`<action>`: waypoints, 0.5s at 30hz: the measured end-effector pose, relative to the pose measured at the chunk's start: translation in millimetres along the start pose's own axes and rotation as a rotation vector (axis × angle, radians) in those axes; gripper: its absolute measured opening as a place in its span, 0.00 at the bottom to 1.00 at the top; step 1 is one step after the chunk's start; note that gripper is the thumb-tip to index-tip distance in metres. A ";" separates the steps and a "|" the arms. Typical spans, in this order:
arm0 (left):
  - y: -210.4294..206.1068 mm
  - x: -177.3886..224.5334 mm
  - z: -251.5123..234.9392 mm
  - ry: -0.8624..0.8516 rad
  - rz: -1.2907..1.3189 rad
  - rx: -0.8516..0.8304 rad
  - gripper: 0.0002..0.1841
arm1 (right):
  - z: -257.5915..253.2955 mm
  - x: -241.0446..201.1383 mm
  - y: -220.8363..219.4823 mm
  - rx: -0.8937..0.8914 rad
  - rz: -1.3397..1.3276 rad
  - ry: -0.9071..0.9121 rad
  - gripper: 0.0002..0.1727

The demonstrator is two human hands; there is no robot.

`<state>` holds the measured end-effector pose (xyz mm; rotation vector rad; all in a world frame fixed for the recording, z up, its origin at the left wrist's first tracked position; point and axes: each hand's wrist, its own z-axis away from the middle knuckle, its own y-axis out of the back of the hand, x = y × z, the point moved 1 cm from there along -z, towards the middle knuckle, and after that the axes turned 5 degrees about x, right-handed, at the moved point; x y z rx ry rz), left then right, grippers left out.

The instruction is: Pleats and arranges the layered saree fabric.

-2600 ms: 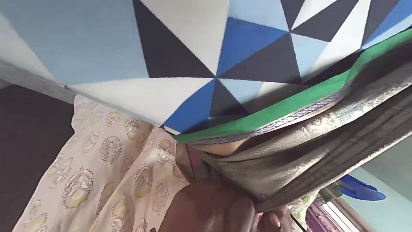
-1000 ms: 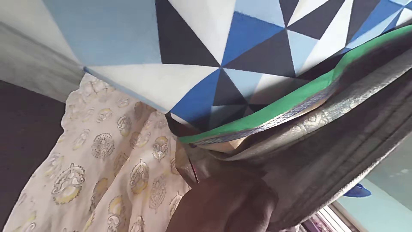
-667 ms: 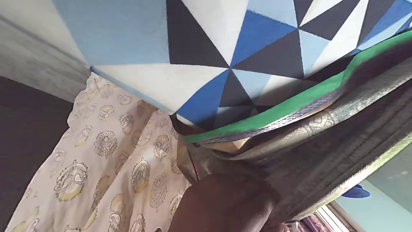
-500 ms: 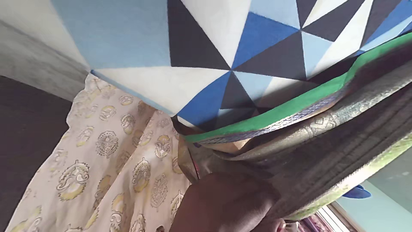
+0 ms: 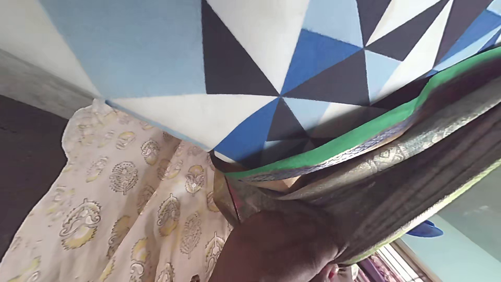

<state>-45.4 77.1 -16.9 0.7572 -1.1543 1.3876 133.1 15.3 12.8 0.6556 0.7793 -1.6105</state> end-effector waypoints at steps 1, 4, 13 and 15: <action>0.4 -0.2 -0.7 -0.003 -0.001 -0.006 0.12 | -7.8 -11.5 -9.3 -0.011 0.015 -0.009 0.16; 3.5 1.6 -4.6 0.040 0.015 -0.068 0.10 | -0.6 1.0 -2.0 0.019 -0.021 -0.004 0.12; -6.3 20.1 -32.4 0.076 -0.162 -0.222 0.15 | 22.4 7.2 22.1 0.026 0.043 -0.114 0.16; -12.7 21.9 -35.3 0.048 -0.187 -0.232 0.16 | 27.9 3.4 23.4 0.061 0.042 -0.177 0.15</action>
